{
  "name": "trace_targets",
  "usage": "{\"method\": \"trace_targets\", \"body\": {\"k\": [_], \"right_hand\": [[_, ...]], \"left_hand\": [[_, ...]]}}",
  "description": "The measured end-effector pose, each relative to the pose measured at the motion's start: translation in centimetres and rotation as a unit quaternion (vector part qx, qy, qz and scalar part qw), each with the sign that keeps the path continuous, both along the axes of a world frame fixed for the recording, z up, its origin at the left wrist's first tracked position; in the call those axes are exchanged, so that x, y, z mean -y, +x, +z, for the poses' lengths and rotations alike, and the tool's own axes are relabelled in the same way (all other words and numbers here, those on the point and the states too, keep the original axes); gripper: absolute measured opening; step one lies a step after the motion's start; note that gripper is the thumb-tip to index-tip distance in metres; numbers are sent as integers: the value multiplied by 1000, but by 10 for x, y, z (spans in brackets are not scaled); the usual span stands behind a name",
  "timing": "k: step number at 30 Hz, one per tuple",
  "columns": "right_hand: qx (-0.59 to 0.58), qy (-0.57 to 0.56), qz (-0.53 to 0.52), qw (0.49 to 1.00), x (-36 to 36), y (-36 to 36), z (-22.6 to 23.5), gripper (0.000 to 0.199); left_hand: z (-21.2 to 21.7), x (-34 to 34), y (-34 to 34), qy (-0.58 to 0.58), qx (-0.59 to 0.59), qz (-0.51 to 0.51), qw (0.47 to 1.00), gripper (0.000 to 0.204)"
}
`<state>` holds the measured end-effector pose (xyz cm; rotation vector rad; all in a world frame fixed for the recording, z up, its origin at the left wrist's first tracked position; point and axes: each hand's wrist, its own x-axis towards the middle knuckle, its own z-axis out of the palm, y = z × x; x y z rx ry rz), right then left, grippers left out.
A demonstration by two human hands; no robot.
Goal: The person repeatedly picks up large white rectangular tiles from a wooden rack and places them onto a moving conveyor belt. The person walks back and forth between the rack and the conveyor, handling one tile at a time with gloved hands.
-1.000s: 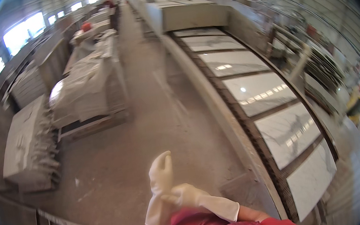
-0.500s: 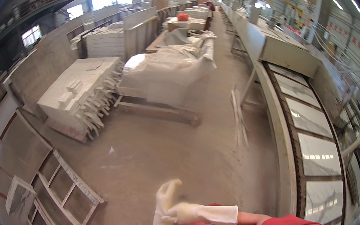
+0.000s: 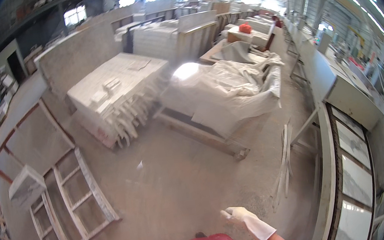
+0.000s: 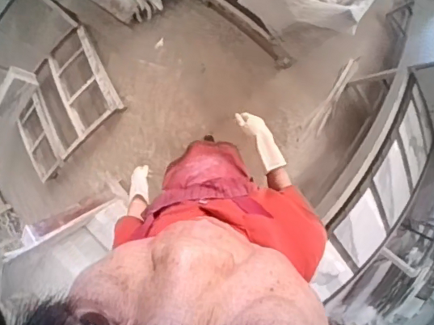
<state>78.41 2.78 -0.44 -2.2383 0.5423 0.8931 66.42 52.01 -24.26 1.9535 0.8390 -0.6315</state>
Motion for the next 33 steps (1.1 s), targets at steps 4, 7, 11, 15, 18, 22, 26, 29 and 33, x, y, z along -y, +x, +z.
{"method": "trace_targets", "body": {"k": [4,7,11,15,18,22,26,29,33], "right_hand": [[-82,-68,124,987,22,16,-63,54],[-47,-70,175,981,23,32,-118,49],[-72,0,234,970,1,70,-170,45],[-36,95,156,983,-41,107,-182,43],[-22,109,128,986,-90,128,-175,41],[-38,62,193,978,-143,149,-171,40],[-106,91,145,980,-185,164,-188,40],[-145,81,178,970,-220,187,-194,41],[-137,23,281,949,-274,224,-182,43]], "left_hand": [[-17,-17,-76,13,-85,181,980,31],[-15,-13,-101,-22,-107,215,970,27],[9,-13,-87,44,-157,127,978,31],[38,-23,-43,37,-166,181,969,31],[40,-58,-17,62,-145,183,970,32],[32,-102,4,119,-108,178,971,33],[14,-133,1,112,-99,218,964,38],[-9,-147,-14,71,-89,245,963,49],[-46,-154,-32,-40,-27,334,941,43]]}}
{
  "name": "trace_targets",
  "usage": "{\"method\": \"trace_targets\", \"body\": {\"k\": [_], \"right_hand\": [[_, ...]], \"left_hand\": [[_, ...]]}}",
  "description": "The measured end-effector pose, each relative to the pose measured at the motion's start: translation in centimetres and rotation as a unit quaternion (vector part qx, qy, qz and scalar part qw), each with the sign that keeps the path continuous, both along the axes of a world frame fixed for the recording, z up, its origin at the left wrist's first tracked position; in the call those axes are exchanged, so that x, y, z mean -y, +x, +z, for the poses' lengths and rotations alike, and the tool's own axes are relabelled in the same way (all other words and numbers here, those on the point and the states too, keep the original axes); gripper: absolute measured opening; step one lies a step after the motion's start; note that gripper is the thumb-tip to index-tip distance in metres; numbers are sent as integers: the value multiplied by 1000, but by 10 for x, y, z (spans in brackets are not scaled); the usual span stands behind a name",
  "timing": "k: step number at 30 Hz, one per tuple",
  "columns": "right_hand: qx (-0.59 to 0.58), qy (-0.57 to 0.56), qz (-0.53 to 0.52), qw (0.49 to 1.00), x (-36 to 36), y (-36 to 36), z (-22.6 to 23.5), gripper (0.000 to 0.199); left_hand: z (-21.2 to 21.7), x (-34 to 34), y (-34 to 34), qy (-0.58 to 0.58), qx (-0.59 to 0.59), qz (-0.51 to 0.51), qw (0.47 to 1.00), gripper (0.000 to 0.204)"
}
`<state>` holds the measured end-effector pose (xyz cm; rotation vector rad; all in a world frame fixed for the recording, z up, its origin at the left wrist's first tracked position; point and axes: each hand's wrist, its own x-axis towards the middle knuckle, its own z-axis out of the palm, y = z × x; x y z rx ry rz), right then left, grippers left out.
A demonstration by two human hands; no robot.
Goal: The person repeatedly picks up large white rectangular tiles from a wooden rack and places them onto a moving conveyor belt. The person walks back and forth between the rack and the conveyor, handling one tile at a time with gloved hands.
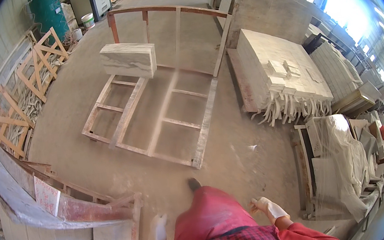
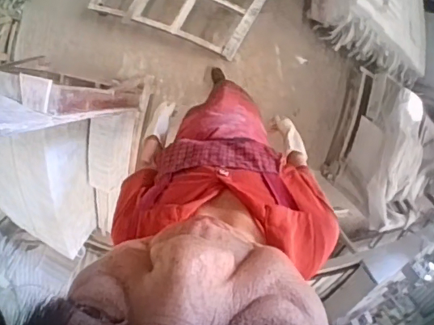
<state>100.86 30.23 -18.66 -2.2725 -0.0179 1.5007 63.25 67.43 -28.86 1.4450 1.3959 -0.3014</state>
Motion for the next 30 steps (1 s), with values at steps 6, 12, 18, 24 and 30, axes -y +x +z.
{"method": "trace_targets", "body": {"k": [6,12,18,24,30], "right_hand": [[10,42,9,999,-99,55,-3,48],[-46,12,-43,998,-208,112,-26,47],[94,69,91,989,-323,183,-44,43],[153,184,-16,971,-374,231,-55,44],[122,136,-188,965,-304,195,-54,37]], "left_hand": [[-37,-52,7,-47,29,118,991,35],[-15,-160,50,-76,-29,179,980,40],[27,-290,98,170,-43,113,978,42],[41,-352,139,46,-49,89,994,44],[59,-414,173,90,-123,-4,988,40]]}}
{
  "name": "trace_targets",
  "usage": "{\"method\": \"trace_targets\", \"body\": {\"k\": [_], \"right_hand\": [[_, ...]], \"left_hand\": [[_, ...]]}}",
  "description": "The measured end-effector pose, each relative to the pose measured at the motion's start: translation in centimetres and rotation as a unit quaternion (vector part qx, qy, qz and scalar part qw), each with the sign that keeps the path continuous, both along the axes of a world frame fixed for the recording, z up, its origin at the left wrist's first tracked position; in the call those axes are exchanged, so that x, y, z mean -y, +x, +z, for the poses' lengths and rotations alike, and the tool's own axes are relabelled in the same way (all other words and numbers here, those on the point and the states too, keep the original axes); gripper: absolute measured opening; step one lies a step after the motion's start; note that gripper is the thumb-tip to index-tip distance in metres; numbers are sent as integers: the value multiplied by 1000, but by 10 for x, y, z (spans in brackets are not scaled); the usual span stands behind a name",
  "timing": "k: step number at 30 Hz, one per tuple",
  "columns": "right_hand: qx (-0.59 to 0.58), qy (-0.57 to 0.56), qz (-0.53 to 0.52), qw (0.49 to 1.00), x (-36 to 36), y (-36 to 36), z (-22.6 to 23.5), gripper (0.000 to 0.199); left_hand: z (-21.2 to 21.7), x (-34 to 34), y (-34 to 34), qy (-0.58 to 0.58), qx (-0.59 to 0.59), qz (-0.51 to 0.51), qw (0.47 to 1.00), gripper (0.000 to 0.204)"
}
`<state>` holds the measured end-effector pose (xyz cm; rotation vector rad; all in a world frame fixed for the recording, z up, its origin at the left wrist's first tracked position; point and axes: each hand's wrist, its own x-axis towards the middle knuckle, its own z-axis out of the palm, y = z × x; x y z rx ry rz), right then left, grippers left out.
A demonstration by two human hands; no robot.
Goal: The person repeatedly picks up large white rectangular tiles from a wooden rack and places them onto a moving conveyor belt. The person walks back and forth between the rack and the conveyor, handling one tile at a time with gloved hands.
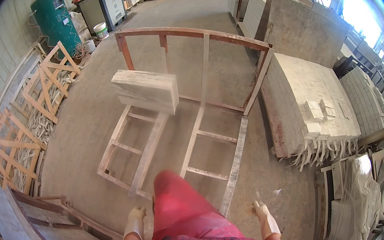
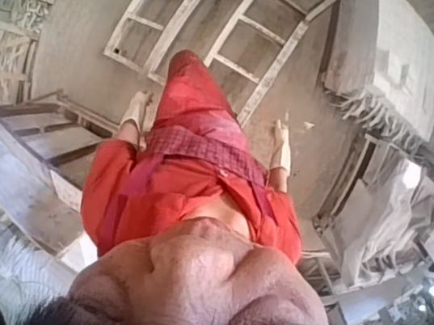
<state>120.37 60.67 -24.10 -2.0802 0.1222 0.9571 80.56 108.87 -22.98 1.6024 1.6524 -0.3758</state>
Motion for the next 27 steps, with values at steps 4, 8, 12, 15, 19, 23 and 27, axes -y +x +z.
{"method": "trace_targets", "body": {"k": [4,8,12,15,19,23,27], "right_hand": [[-95,-58,-79,991,74,-74,-3,34],[-264,-17,-310,913,114,-125,-13,39],[-246,-3,-318,916,105,-132,-6,42],[-222,18,-314,923,79,-126,10,44],[-186,53,-305,932,18,-111,39,47],[-151,49,-297,942,-73,-96,81,48],[-206,1,-260,943,-165,-81,126,52]], "left_hand": [[38,-42,41,43,11,-64,997,40],[78,-67,96,117,-19,-110,987,41],[84,-97,142,105,-37,-115,987,41],[63,-135,174,108,-50,-167,979,39],[25,-217,221,144,-17,-252,957,41],[-14,-316,284,242,39,-296,923,46],[-33,-401,355,334,85,-318,883,48]]}}
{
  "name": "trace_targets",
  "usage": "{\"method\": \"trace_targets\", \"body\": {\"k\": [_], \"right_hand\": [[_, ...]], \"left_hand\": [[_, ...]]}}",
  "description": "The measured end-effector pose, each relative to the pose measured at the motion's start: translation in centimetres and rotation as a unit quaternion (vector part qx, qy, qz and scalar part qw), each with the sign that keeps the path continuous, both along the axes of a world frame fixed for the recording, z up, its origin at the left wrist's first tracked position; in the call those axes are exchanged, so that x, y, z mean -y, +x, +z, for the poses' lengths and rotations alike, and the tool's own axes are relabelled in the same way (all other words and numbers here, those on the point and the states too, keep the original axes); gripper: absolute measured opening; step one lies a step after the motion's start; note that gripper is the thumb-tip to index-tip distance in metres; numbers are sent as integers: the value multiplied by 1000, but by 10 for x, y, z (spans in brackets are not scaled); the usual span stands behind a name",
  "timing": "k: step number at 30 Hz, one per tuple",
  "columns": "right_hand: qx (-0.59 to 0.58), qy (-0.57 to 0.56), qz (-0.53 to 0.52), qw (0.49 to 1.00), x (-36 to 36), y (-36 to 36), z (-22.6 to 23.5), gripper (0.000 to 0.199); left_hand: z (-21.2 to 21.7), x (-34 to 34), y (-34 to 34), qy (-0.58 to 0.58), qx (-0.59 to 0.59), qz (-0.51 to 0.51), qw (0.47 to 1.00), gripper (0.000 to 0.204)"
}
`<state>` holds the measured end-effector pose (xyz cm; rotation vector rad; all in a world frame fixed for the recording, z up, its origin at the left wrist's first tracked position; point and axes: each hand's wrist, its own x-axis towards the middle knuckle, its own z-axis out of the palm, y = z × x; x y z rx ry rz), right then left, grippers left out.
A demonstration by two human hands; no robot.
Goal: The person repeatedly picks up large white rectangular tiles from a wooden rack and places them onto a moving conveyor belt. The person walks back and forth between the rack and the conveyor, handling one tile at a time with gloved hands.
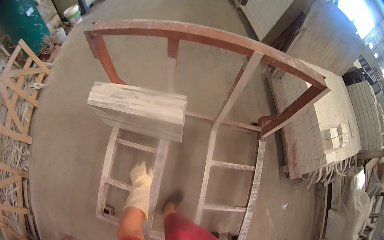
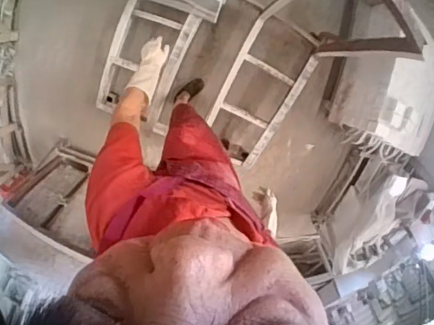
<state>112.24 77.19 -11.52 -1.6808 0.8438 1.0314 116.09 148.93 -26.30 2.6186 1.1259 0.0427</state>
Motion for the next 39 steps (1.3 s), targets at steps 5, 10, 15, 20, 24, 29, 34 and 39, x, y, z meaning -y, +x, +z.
{"method": "trace_targets", "body": {"k": [5,10,15,20,24,29,34,39], "right_hand": [[-8,-31,65,997,-86,31,42,49],[-6,-64,63,996,-138,41,77,47],[-40,-109,69,991,-161,40,92,46],[-51,-129,87,987,-186,44,98,45],[-55,-166,99,980,-219,51,94,41],[-46,-111,87,989,-240,42,85,46],[-57,-112,79,989,-237,27,69,48],[-77,-100,85,988,-239,37,60,44]], "left_hand": [[1,-98,79,70,3,-28,997,63],[-7,-168,132,129,-15,-38,991,70],[-45,-198,155,196,-17,-73,978,60],[-72,-201,151,199,-26,-66,977,73],[-72,-198,153,267,-12,-63,962,53],[-62,-190,156,257,-62,-43,964,58],[-62,-186,153,264,-71,-35,961,53],[-53,-197,141,254,-119,-51,958,33]]}}
